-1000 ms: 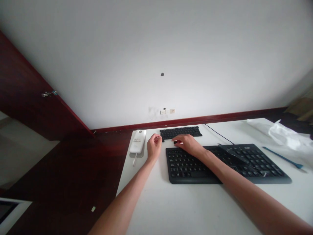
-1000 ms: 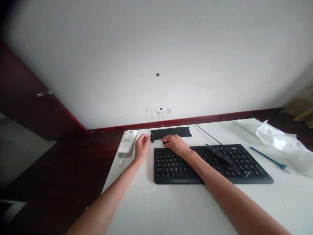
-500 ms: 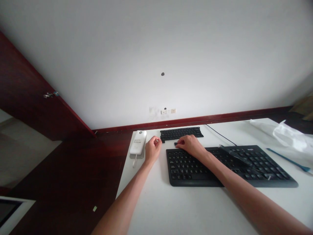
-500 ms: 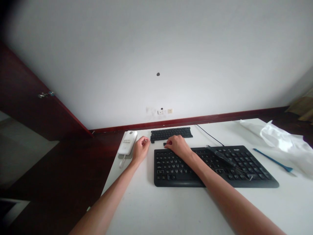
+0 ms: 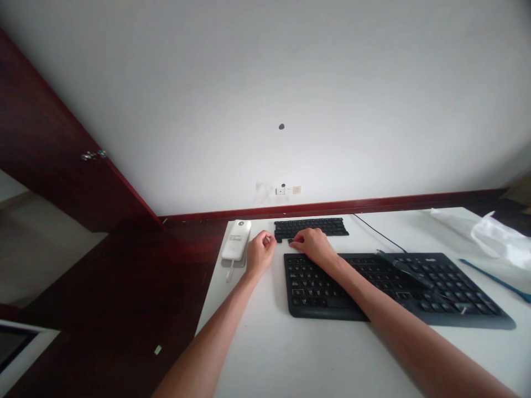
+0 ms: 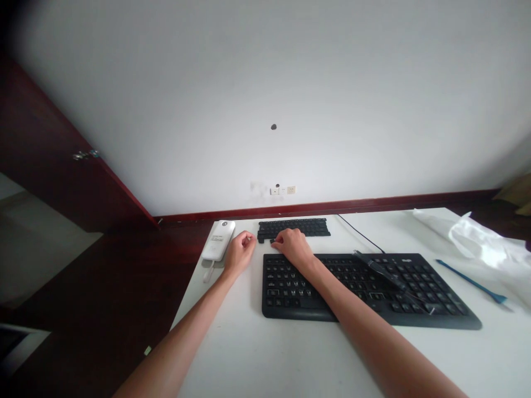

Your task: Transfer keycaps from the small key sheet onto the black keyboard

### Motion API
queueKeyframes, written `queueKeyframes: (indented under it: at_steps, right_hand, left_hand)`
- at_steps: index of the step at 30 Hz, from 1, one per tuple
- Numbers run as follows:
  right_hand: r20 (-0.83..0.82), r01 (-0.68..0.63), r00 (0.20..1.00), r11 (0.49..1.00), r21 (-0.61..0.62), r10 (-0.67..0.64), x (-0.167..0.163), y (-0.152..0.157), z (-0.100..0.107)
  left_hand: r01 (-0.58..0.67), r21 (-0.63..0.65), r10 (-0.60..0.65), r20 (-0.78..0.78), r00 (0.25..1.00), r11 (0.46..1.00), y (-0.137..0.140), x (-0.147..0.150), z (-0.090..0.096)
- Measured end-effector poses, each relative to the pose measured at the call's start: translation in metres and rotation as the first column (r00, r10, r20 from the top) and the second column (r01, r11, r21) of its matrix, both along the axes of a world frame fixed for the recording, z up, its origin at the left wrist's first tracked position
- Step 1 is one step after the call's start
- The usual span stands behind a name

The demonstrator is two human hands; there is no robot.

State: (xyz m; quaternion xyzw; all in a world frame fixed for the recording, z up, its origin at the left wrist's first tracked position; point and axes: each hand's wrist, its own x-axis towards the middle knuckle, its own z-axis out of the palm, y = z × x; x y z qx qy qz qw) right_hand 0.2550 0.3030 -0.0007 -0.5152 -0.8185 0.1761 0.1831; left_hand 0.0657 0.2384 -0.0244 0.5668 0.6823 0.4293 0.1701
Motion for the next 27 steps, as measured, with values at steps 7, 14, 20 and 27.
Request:
queueKeyframes:
  at_steps: [7, 14, 20, 27]
  right_hand:
    - [0.022, 0.037, 0.999, 0.999, -0.006, -0.037, -0.003, -0.003, 0.001]
    - [0.014, 0.024, 1.000, 0.999, -0.024, -0.024, -0.004, -0.002, -0.002]
    - [0.011, 0.018, 1.000, 1.000, -0.019, -0.018, -0.003, -0.002, -0.006]
    - [-0.008, 0.011, 1.000, 1.000, -0.003, -0.011, -0.003, -0.003, -0.006]
  left_hand:
    - [-0.067, -0.109, 0.032, -0.302, 0.953, 0.992, 0.000, -0.001, 0.006]
    - [-0.089, -0.202, -0.009, -0.442, 0.897, 0.975, -0.002, 0.008, 0.005]
    - [-0.105, -0.203, 0.004, -0.444, 0.896, 0.973, 0.000, 0.006, 0.003]
    - [-0.086, -0.200, -0.014, -0.453, 0.891, 0.976, 0.000, 0.007, 0.002]
